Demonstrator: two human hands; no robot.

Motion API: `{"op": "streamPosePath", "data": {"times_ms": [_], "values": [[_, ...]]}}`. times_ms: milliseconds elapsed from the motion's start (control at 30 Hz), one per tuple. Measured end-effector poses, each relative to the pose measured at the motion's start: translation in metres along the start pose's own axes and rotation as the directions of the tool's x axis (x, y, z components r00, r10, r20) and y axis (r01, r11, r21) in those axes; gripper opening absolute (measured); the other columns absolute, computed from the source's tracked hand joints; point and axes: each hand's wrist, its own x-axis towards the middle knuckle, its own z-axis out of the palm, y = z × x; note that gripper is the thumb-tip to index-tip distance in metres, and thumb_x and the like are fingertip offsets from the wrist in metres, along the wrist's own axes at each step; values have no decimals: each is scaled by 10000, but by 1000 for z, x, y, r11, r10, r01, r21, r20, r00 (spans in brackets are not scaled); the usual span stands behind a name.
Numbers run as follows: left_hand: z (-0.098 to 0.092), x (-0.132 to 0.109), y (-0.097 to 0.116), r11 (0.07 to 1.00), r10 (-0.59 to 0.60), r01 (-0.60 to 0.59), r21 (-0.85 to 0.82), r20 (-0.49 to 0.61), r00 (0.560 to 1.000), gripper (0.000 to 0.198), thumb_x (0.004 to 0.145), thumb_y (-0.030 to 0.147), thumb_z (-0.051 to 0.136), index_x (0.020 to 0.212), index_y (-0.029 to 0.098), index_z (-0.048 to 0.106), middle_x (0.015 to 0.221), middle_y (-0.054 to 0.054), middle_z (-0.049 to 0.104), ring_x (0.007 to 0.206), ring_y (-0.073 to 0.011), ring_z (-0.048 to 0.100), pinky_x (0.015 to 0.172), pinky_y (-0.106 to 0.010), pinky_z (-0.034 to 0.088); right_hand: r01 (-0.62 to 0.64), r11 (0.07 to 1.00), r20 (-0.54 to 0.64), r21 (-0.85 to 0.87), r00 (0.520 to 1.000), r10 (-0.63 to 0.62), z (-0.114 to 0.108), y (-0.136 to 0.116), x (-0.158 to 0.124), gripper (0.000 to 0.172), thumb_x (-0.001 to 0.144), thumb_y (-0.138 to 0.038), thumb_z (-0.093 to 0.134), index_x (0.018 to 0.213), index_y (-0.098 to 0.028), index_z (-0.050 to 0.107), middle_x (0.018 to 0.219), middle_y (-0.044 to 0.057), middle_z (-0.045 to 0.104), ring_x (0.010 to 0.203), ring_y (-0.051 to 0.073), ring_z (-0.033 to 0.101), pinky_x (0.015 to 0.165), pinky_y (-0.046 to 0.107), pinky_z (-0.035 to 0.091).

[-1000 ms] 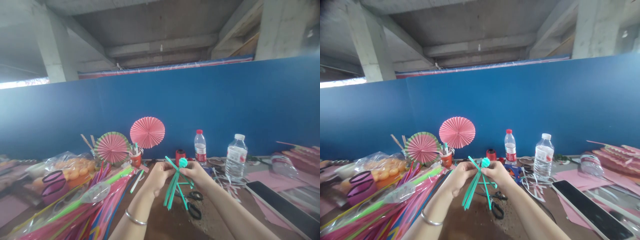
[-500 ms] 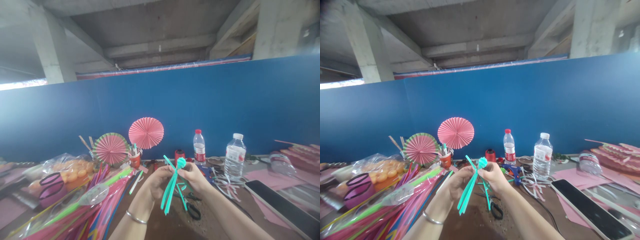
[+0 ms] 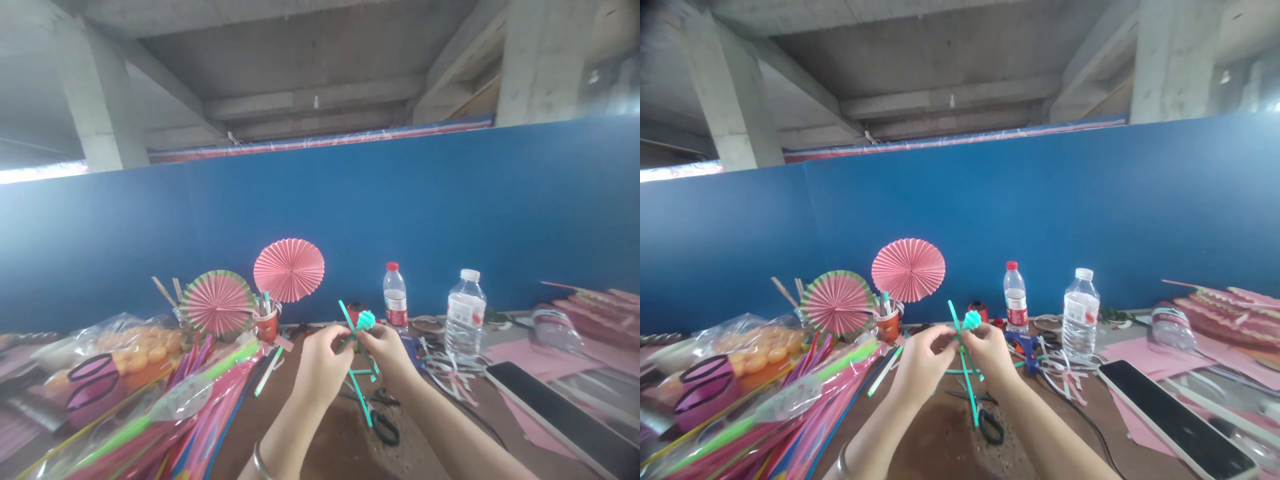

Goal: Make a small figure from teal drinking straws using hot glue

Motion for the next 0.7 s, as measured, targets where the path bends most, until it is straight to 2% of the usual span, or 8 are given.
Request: {"op": "streamPosePath", "data": {"times_ms": [200,400,533,700], "values": [[6,0,-4,987,114,-112,116,-13,993,235,707,135,558,887,226,679,880,-67,695,837,-242,607,780,-327,415,8,999,-38,-33,999,-9,0,-2,-1,158,675,-267,577,688,-128,651,599,4,634,548,146,535,523,228,391],[13,-4,-10,977,149,-146,156,-8,989,231,755,129,491,898,196,660,884,-101,663,867,-261,580,810,-358,394,22,998,-42,-57,999,-24,3,-4,-3,155,680,-268,569,671,-127,632,602,12,632,565,156,544,535,233,398],[11,-4,-9,985,121,-119,128,-3,993,206,761,139,483,863,191,655,844,-93,653,828,-254,575,781,-352,393,35,998,-7,-51,999,-36,2,-2,-2,145,677,-247,569,703,-123,640,650,24,643,593,158,554,571,240,419],[8,0,-7,1000,-1,1,2,10,1000,156,756,200,519,807,189,666,795,-70,666,790,-240,578,742,-330,391,44,998,22,-38,999,-43,-3,-2,2,98,634,-228,593,603,-138,614,539,-13,585,512,128,507,502,223,384]]}}
